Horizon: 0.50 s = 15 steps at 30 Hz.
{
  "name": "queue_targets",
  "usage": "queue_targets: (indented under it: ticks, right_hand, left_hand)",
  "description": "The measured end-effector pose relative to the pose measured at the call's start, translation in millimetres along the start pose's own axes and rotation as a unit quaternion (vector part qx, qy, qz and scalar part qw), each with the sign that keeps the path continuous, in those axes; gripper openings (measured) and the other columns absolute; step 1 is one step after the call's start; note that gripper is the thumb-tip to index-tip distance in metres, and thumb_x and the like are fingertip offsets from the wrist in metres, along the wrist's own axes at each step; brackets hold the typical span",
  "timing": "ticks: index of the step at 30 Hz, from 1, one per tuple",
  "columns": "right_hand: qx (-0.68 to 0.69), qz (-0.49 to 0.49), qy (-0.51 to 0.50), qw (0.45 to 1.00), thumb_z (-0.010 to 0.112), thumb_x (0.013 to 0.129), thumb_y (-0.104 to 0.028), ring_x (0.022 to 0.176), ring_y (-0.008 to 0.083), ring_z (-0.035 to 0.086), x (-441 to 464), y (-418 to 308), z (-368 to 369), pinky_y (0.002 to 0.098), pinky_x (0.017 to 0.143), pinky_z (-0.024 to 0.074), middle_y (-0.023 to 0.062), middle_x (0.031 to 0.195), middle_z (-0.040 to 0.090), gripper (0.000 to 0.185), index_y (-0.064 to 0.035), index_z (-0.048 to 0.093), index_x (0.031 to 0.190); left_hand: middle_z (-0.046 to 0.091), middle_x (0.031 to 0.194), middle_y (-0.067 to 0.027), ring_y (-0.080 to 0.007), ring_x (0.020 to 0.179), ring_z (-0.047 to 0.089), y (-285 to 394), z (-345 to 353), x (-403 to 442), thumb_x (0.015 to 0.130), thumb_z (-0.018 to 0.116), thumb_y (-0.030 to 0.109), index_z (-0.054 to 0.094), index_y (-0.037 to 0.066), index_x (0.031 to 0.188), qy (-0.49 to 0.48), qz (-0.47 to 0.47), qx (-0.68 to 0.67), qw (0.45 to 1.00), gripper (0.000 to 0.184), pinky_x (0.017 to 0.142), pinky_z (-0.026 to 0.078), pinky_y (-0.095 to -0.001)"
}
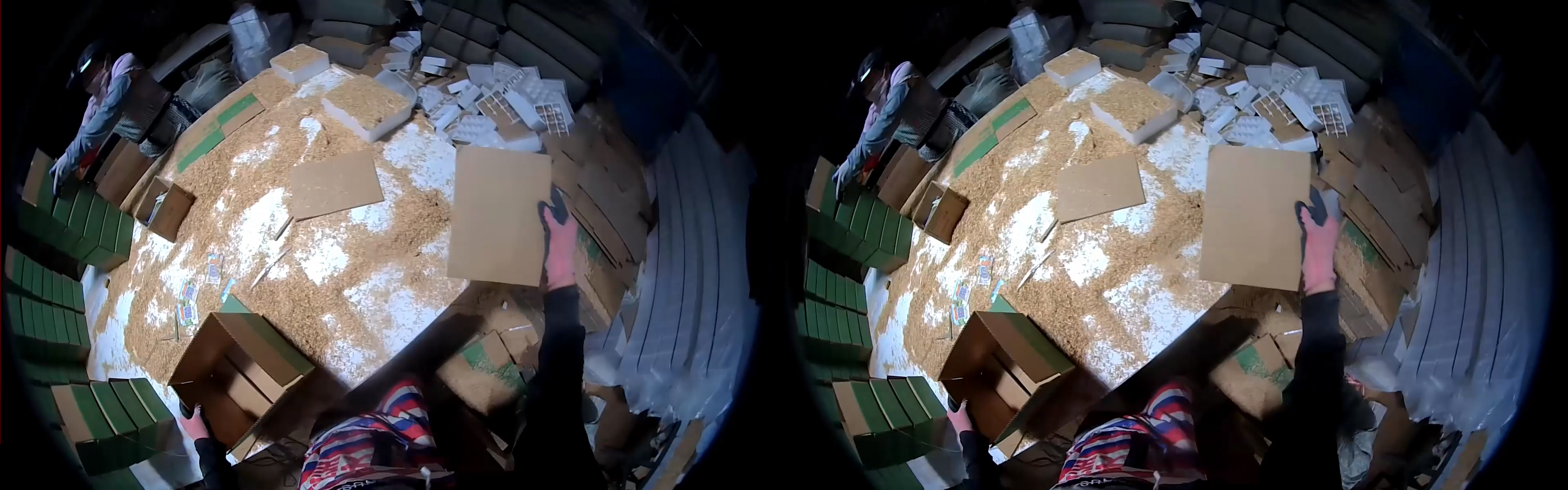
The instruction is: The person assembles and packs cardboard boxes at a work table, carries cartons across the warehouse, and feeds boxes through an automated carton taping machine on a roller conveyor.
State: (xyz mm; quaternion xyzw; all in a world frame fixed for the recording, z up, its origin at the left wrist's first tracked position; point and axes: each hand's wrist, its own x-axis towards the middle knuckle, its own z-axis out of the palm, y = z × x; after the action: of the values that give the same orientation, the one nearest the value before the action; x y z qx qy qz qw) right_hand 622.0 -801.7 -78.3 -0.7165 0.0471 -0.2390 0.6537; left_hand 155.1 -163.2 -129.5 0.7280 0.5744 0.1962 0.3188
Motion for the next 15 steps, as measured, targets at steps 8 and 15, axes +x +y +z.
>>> queue_targets:
  ticks: [8, 15]
  right_hand:
    - [-0.180, -0.166, -0.132, 0.961, 0.061, 0.080, -0.013, 0.086, 0.0295, 0.062, 189.8, 18.5, 249.5, 0.0354, 0.076, 0.0473, 0.0188, 0.097, 0.065, 0.035, 0.0020, 0.057, 0.112]
    - [-0.264, -0.095, -0.298, 0.912, 0.062, 0.079, -0.018, 0.089, 0.0377, 0.060, 296.4, 114.5, 367.8, 0.0404, 0.077, 0.0479, 0.0214, 0.092, 0.065, 0.031, -0.0024, 0.062, 0.106]
  left_hand:
    - [0.060, 0.111, -0.0168, -0.0273, 0.101, 0.056, -9.1, 2.2, -17.7, 0.072, 0.069, 0.003, 0.053, -0.007, 0.115, 0.090, -0.048, 0.027, 0.994, 0.047, 0.092, 0.042, -0.0357]
    - [0.054, 0.126, -0.0159, -0.0310, 0.115, 0.050, 27.8, -6.5, -26.5, 0.071, 0.075, 0.040, 0.047, 0.003, 0.131, 0.050, -0.106, 0.194, 0.974, 0.075, 0.102, 0.035, -0.0373]
